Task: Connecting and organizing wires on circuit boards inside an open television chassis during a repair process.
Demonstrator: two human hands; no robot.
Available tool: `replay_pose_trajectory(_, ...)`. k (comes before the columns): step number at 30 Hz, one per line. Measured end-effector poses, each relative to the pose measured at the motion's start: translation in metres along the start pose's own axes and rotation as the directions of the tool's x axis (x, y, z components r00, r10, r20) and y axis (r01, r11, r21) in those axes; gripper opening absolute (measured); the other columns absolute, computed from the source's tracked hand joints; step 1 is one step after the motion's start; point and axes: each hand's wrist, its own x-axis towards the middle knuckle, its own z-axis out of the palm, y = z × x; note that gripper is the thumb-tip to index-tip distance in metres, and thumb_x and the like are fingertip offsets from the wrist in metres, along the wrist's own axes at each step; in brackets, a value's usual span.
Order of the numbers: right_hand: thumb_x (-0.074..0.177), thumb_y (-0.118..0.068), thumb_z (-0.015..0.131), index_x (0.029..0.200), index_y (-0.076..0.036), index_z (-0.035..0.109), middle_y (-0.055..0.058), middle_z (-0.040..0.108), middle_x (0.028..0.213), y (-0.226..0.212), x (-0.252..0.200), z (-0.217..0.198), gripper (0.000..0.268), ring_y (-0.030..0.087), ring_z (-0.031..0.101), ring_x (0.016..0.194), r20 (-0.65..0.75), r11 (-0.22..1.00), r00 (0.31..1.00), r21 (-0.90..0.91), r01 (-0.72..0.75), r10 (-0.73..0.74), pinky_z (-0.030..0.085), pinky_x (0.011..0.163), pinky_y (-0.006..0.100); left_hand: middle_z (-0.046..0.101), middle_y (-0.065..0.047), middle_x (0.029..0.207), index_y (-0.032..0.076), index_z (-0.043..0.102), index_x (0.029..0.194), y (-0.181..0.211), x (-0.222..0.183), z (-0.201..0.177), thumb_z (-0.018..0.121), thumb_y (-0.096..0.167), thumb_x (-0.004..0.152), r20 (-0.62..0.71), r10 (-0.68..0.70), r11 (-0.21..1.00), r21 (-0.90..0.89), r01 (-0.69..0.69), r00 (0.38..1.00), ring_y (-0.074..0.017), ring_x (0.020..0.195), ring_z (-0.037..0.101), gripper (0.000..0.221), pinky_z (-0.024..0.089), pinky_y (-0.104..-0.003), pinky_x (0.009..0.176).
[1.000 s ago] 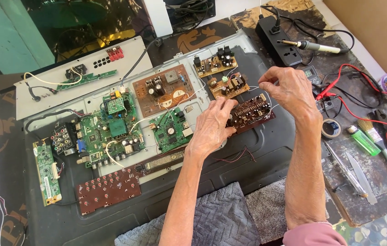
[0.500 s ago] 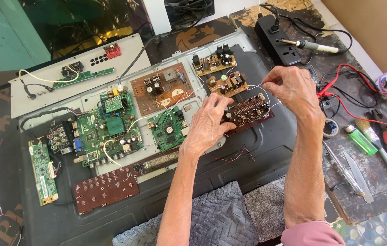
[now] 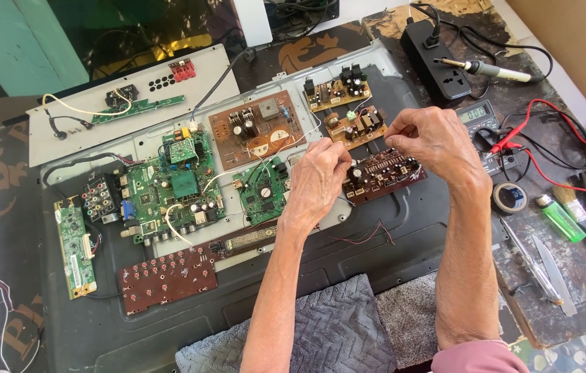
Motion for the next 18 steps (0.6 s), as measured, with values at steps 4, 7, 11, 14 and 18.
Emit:
replay_pose_trajectory(4,0.085,-0.018,0.074,0.09,-0.015,0.078,0.003,0.072,0.071,-0.009,-0.001,0.003,0.007,0.022,0.072,0.074,0.058,1.0,0.998,-0.021,0.012,-0.011,0.051,0.086,0.044,0.057,-0.002,0.084,0.015,0.065,0.089,-0.002,-0.001,0.0,0.064,0.011,0.095,-0.005,-0.017,1.0,-0.01,0.017,1.0,-0.0253,0.097,0.065,0.007,0.059,-0.041,0.077)
replay_pose_trajectory(7,0.086,-0.019,0.074,0.089,-0.016,0.078,0.003,0.072,0.069,-0.021,-0.003,0.003,0.006,0.025,0.072,0.077,0.094,0.999,0.996,-0.042,0.005,-0.002,0.051,0.087,0.045,0.058,-0.003,0.084,0.014,0.064,0.089,-0.001,-0.002,-0.001,0.062,0.009,0.094,0.001,-0.04,0.999,-0.008,0.04,0.999,-0.0269,0.096,0.065,0.007,0.059,-0.042,0.077)
replay_pose_trajectory(11,0.086,-0.02,0.074,0.088,-0.016,0.077,0.004,0.074,0.07,-0.031,-0.005,0.003,0.006,0.028,0.073,0.082,0.136,0.997,0.991,-0.082,0.002,0.009,0.051,0.088,0.045,0.059,-0.004,0.083,0.013,0.063,0.089,-0.002,-0.002,0.0,0.062,0.01,0.094,-0.007,-0.073,0.997,0.007,0.073,0.997,-0.0285,0.094,0.066,0.006,0.058,-0.043,0.076)
replay_pose_trajectory(14,0.087,-0.023,0.075,0.089,-0.016,0.077,0.004,0.074,0.073,-0.027,-0.002,0.009,0.007,0.029,0.073,0.085,0.138,0.994,0.99,-0.106,0.03,-0.015,0.051,0.088,0.046,0.058,-0.003,0.082,0.013,0.063,0.088,0.0,-0.003,-0.002,0.063,0.01,0.093,-0.008,-0.099,0.995,0.025,0.099,0.995,-0.0274,0.093,0.066,0.006,0.057,-0.042,0.076)
replay_pose_trajectory(18,0.086,-0.025,0.075,0.088,-0.018,0.077,0.004,0.075,0.074,-0.03,-0.001,0.011,0.007,0.03,0.072,0.086,0.157,0.993,0.988,-0.113,0.025,-0.007,0.051,0.088,0.047,0.059,-0.006,0.084,0.012,0.063,0.09,0.005,-0.003,-0.005,0.062,0.006,0.093,-0.024,-0.079,0.996,0.032,0.08,0.997,-0.0281,0.092,0.067,0.008,0.058,-0.043,0.076)
